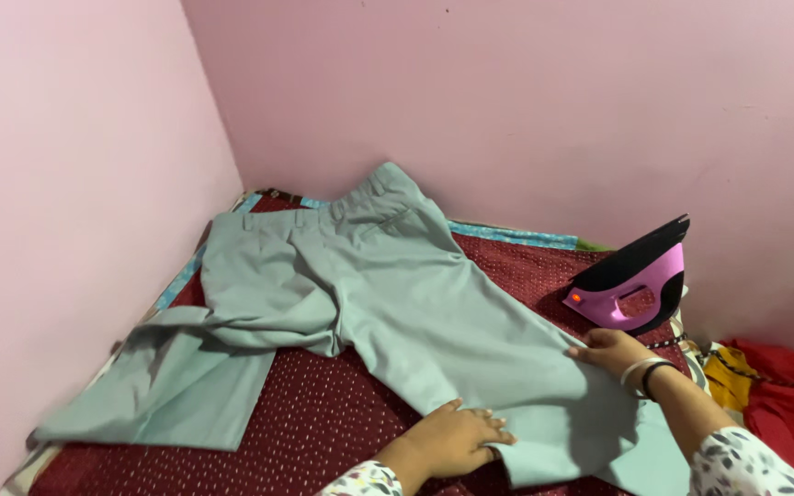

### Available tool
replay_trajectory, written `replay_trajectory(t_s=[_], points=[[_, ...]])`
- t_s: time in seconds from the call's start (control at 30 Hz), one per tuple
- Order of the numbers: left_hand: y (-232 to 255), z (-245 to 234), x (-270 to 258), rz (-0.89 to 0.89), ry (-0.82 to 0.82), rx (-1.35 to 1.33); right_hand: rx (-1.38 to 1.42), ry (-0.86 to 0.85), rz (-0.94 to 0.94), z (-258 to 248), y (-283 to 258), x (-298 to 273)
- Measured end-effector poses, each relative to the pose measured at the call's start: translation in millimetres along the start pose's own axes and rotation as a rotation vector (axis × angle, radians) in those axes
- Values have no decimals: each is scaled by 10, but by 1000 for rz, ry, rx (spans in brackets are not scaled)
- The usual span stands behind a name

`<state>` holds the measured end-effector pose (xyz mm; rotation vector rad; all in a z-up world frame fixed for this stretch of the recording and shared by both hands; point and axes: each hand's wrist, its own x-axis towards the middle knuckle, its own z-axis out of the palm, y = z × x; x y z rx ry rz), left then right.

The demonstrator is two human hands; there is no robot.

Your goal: The person irons a pair of light green trousers on a bed, smoothing the fabric and adjusting the garment between passes. After finishing the trousers, the person picks up a white garment, unfolds it, and begins ironing it as well.

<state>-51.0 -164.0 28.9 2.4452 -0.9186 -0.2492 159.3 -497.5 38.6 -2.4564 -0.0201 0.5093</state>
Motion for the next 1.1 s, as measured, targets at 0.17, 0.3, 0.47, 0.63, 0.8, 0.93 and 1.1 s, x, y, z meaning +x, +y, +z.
replay_trajectory(t_s=[0.17, 0.3, 0.47, 0.63, 0.8, 0.93, 1.1], points=[[89, 155, -144, 59, -56, -149, -506, -56, -171, 53, 239, 63], [280, 185, -280, 198, -88, -5, -895, -187, -109, 275, 44, -90], [263, -162, -284, -161, 30, -242, -905, 150, -256, 597, -849, -396], [-306, -415, -193, -494, 331, 241, -298, 56, -764, 1462, -1594, -695], [-874, -283, -427, -631, 169, 232, -658, -56, -1197, 1760, -1589, -591], [-988, -187, -464, -597, 171, 186, -761, -3, -222, 976, -1367, 34], [-909, -296, -431, -620, 108, 150, -726, 43, -26, 976, -1178, 413]])
